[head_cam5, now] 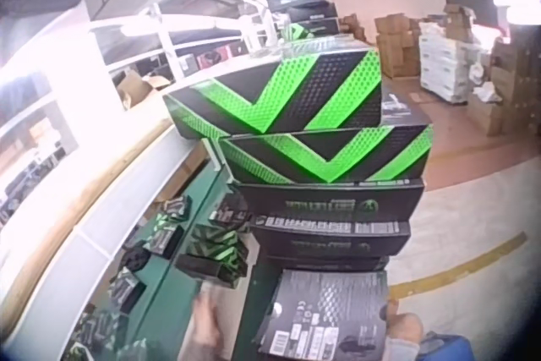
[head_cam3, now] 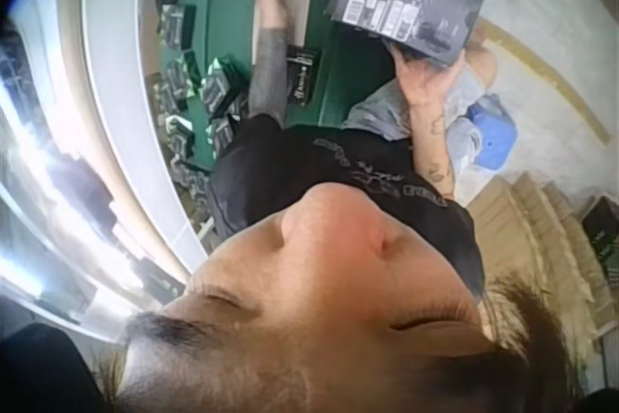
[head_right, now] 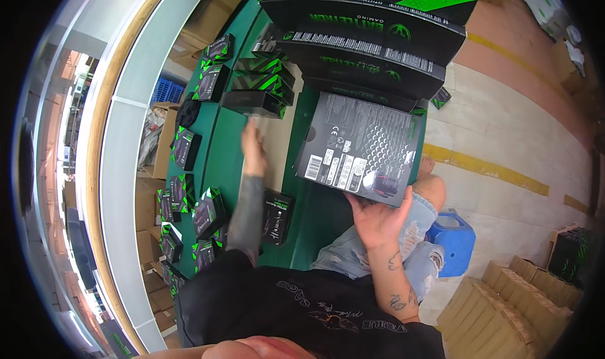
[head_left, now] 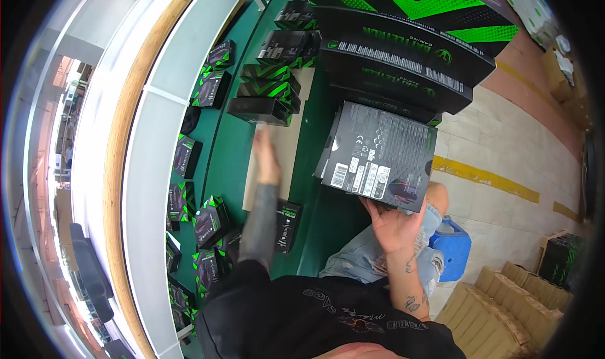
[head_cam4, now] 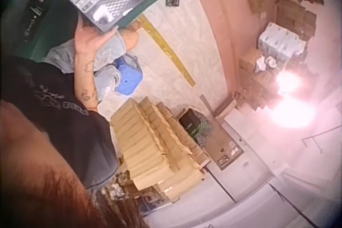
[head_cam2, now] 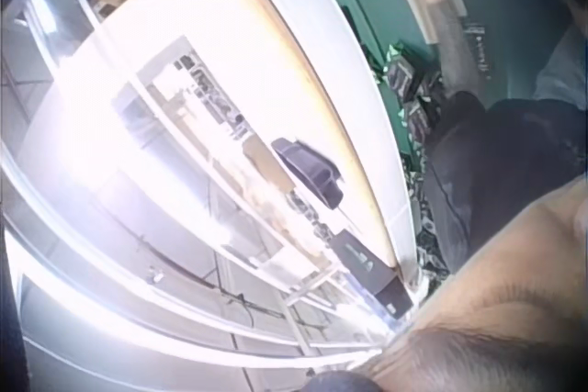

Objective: Inspecting and sorting boxes containing wireless gaming mice on a production table.

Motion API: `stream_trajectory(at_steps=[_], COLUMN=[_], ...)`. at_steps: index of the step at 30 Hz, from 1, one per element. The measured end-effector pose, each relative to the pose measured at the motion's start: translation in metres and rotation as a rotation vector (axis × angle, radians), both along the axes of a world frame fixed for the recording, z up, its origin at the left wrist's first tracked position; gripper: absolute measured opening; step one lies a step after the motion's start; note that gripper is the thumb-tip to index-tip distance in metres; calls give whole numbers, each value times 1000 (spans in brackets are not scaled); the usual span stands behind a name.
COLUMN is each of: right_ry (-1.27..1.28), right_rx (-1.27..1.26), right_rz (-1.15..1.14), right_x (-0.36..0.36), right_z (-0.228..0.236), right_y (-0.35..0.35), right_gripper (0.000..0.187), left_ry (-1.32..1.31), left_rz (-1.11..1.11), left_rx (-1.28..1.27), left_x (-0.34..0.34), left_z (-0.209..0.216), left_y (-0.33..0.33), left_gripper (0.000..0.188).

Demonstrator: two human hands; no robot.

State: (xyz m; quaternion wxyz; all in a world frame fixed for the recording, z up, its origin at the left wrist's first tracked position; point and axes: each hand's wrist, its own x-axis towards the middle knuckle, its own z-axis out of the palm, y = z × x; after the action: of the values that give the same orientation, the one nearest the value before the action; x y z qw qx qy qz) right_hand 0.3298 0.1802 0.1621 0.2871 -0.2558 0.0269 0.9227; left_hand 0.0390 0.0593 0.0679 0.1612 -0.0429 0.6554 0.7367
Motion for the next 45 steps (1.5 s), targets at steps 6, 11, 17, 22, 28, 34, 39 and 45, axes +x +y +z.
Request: stream_trajectory(at_steps=[6, 11, 17, 22, 28, 34, 39, 45], right_ry=[95, -204, -246, -264, 174, -63, -118, -232], right_rx=[-197, -22, 180, 428, 651, 726, 884, 1020], right_rz=[108, 330, 487, 669, 646, 629, 618, 480], right_x=[23, 67, 93, 91, 62, 63, 106, 179], right_z=[-31, -66, -87, -72, -47, -52, -60, -69], right_y=[-15, -29, -47, -53, -77, -104, -86, -26], right_gripper=[83, 63, 35, 33, 77, 78, 80, 89], left_ry=[276, 145, -177, -129, -425, -437, -143, 295], left_rz=[353, 445, 343, 78, -346, -729, -912, -1507], left_rx=[-379, -332, 216, 471, 523, 334, 189, -128], left_x=[-171, -147, -93, 41, 118, 159, 164, 174], left_z=[-65, -89, -82, 21, 37, 44, 63, 90], left_y=[0, 0, -99, -121, -151, -160, -109, -21], left_gripper=[99, 79, 36, 25, 34, 70, 69, 54])
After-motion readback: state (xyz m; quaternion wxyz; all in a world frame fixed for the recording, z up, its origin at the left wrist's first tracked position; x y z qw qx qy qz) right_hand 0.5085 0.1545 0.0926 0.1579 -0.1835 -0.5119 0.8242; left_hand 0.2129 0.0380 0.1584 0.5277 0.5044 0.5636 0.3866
